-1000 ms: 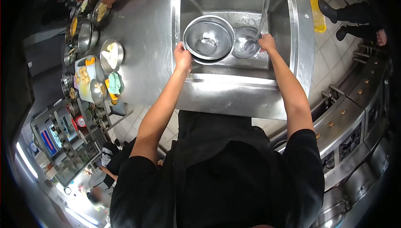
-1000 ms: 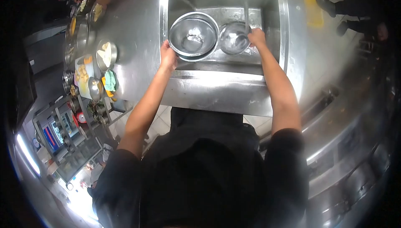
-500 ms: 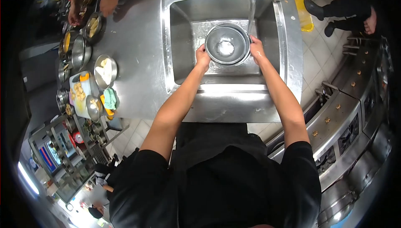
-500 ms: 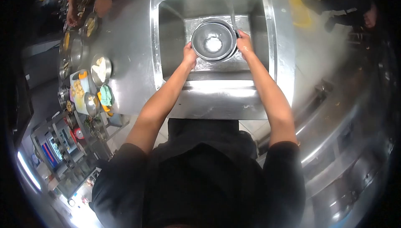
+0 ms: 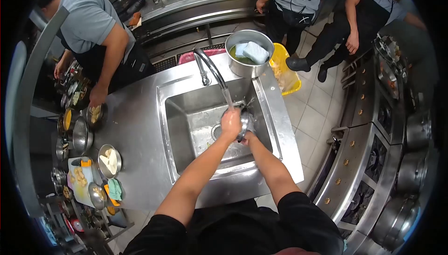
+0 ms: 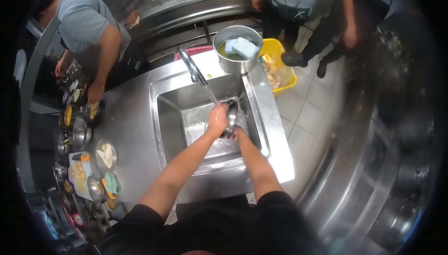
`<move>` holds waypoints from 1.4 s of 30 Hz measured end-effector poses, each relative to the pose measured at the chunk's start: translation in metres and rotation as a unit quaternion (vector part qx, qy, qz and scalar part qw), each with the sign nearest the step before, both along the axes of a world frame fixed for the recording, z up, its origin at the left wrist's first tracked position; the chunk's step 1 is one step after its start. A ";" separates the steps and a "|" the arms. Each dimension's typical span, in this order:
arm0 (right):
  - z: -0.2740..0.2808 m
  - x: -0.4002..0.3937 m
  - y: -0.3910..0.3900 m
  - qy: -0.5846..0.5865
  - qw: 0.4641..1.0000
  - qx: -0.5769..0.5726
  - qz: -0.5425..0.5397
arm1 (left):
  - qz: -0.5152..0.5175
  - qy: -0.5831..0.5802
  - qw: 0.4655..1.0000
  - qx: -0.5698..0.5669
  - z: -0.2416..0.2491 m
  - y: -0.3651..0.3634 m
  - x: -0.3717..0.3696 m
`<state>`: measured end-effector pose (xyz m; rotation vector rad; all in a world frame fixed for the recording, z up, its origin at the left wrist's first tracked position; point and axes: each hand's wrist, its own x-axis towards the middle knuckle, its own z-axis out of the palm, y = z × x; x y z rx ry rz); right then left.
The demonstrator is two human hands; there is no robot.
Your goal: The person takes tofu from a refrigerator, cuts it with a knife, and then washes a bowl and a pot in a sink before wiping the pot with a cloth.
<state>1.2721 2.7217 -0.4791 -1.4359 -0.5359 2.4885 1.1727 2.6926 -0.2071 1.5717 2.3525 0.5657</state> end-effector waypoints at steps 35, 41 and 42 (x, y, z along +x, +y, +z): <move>0.285 -0.140 0.026 -0.359 0.511 0.712 0.320 | 0.197 -0.006 0.974 0.109 0.079 -0.221 -0.078; 0.266 -0.120 0.036 -0.356 0.532 0.686 0.345 | 0.081 0.043 0.984 0.150 0.079 -0.215 -0.081; 0.257 -0.119 0.036 -0.358 0.532 0.680 0.355 | 0.057 0.036 0.984 0.164 0.076 -0.213 -0.081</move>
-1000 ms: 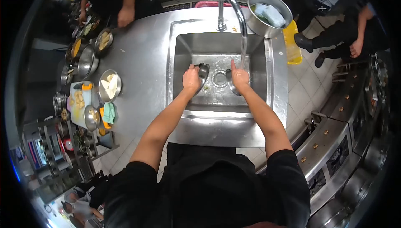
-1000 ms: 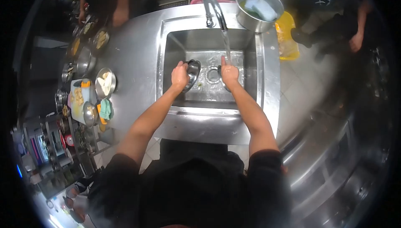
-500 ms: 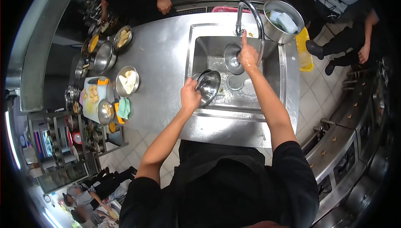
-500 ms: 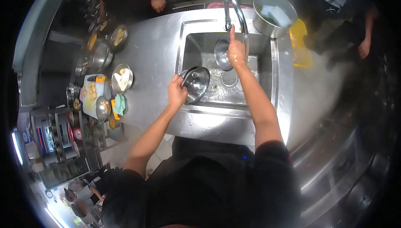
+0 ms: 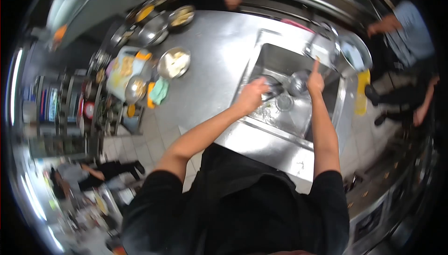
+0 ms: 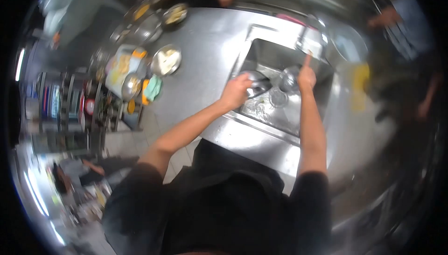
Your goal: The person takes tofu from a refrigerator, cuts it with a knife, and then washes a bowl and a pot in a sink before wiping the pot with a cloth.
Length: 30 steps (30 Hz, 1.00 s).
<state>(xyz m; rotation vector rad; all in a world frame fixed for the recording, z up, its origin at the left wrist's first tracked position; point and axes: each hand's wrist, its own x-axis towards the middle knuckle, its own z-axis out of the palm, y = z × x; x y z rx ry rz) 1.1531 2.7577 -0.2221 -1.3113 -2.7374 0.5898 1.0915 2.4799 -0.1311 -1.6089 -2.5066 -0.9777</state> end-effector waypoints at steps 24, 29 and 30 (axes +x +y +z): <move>0.169 0.146 -0.248 0.308 0.923 0.229 -0.026 | 0.187 -0.124 0.911 0.346 0.018 -0.428 -0.071; 0.228 -0.002 -0.418 0.317 0.935 -0.158 -0.007 | 0.563 -0.267 0.736 0.265 -0.064 -0.684 -0.053; 0.232 -0.042 -0.468 0.279 0.925 -0.256 -0.001 | 0.608 -0.222 0.740 0.182 -0.074 -0.714 -0.042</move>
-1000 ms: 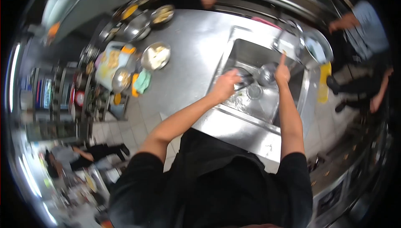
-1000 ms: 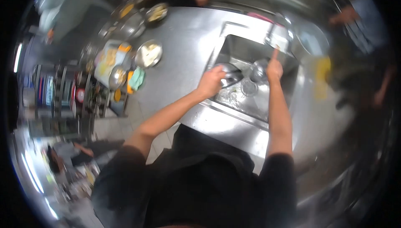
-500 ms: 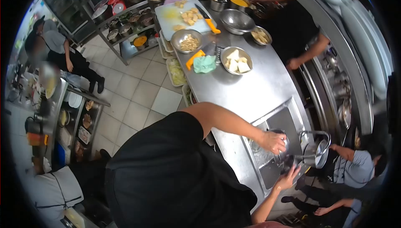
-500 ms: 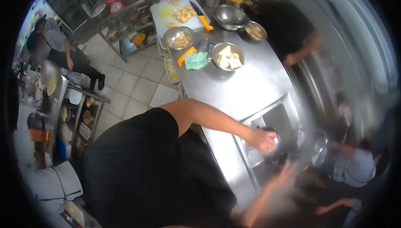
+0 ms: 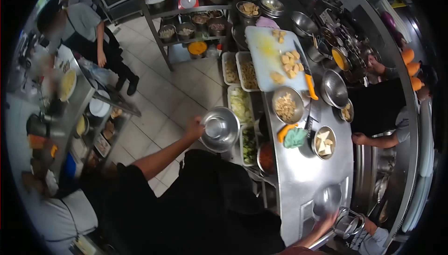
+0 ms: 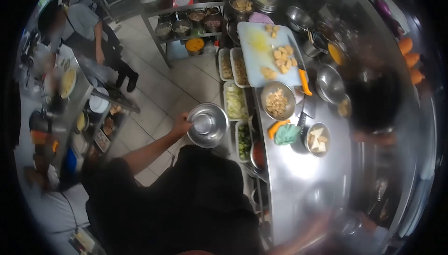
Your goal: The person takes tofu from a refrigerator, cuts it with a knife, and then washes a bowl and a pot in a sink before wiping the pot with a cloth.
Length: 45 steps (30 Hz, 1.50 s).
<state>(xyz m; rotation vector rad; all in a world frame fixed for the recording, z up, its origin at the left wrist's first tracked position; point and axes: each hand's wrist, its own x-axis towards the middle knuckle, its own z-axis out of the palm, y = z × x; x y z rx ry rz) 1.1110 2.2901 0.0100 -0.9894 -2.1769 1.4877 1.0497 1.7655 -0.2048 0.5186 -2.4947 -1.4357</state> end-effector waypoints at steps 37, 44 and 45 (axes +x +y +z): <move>-0.047 -0.593 -0.513 0.102 0.957 -0.158 0.219 | 0.025 0.110 0.992 -0.054 0.043 -0.357 -0.847; -0.040 -0.792 -0.546 0.275 0.943 -0.128 0.138 | 0.001 0.071 0.987 0.147 0.041 -0.369 -0.823; -0.037 -0.814 -0.563 0.226 0.955 -0.120 0.150 | -0.001 0.063 0.983 0.173 0.049 -0.373 -0.808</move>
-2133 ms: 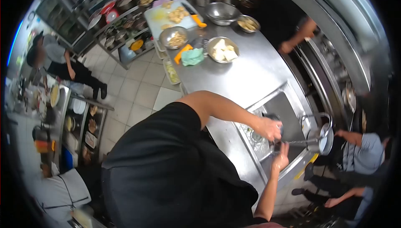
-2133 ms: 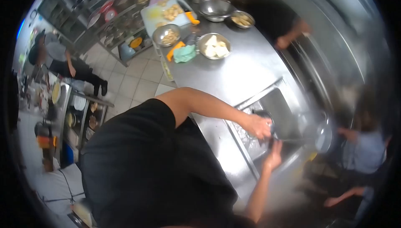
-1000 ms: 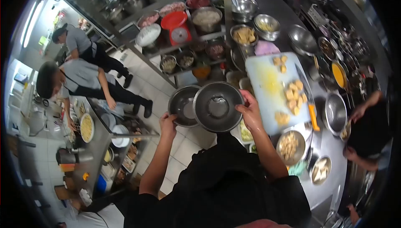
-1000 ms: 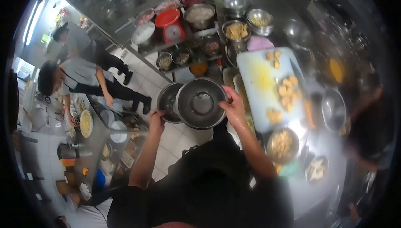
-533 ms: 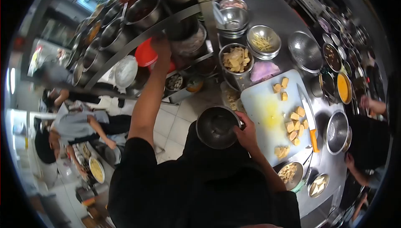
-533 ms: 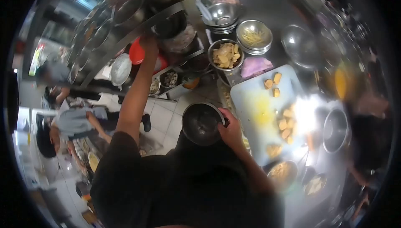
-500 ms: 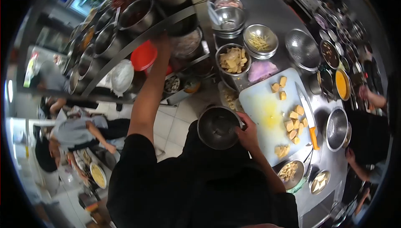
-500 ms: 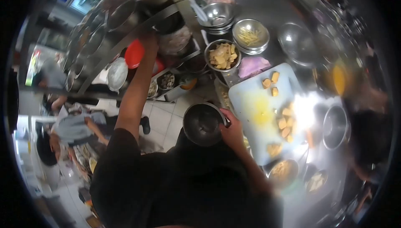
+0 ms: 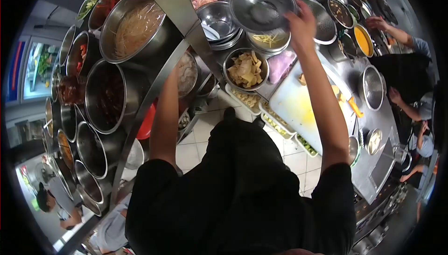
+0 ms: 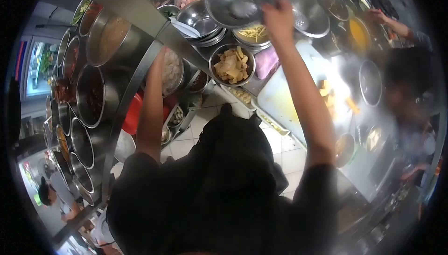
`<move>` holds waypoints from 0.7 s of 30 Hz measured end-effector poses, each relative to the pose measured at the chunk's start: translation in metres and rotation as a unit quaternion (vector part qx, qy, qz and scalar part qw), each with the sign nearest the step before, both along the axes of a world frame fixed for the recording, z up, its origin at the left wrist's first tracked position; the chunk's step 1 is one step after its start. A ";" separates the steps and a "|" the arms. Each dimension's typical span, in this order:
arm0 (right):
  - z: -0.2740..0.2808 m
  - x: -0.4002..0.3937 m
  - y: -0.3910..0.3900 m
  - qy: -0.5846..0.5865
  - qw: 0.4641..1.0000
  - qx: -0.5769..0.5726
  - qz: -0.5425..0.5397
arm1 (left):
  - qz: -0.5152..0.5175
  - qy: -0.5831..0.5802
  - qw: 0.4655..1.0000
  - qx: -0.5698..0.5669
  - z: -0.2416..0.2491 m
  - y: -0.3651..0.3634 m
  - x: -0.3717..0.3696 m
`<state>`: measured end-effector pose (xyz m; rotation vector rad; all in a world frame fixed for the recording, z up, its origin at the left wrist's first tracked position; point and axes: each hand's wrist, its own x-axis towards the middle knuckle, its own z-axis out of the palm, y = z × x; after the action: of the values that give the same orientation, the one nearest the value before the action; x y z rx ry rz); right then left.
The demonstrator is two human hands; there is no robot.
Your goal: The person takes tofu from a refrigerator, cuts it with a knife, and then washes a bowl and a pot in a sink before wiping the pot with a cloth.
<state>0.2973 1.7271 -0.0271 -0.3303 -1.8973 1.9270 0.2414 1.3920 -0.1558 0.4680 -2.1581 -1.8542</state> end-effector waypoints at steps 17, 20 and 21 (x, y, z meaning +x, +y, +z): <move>-0.071 0.304 -0.035 -0.335 0.925 0.082 0.160 | -0.658 -0.124 0.740 0.063 0.063 0.067 0.198; -0.109 0.406 -0.030 -0.451 0.881 0.113 0.091 | -0.747 -0.173 0.624 0.150 0.014 0.102 0.214; -0.116 0.428 -0.034 -0.523 0.835 0.156 0.068 | -0.761 -0.179 0.605 0.148 -0.006 0.104 0.225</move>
<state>0.7253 1.6930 -0.1426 -1.3951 -2.8968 1.5462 0.4664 1.4964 -0.1614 -1.7583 -2.6300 -2.9712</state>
